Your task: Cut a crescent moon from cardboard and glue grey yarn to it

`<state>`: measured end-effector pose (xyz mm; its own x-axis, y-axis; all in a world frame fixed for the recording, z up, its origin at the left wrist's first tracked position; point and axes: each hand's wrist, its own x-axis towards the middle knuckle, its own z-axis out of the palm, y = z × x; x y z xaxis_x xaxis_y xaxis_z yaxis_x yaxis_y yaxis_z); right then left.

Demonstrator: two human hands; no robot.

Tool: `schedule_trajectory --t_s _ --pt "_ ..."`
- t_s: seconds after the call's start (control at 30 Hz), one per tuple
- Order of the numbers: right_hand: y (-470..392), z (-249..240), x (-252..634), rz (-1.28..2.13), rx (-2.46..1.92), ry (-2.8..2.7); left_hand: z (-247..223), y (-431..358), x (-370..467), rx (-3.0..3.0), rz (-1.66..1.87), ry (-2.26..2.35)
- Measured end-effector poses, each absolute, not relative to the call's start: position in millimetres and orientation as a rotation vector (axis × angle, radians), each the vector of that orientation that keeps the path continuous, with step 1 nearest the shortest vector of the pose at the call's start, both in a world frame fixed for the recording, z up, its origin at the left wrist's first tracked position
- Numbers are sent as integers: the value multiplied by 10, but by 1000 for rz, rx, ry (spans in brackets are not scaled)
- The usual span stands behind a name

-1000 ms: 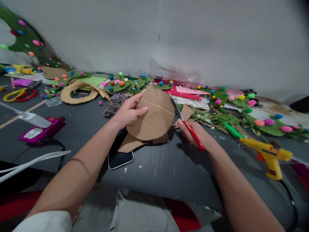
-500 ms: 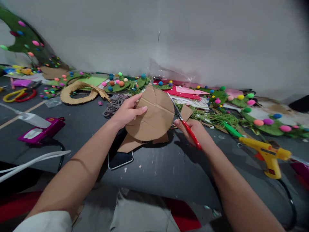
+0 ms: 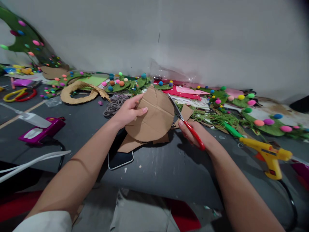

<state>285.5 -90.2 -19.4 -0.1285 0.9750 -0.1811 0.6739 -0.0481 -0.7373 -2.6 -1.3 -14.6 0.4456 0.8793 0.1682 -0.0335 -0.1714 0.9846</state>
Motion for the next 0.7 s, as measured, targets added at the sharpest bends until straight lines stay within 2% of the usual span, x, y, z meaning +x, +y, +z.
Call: schedule_trajectory --t_s 0.4,0.7 --pt "-886 -212 2810 939 -1822 -1763 -162 0 -34 1534 972 745" --pt "-845 -287 2828 1012 -1736 -1691 -141 5 -44 1505 993 756"
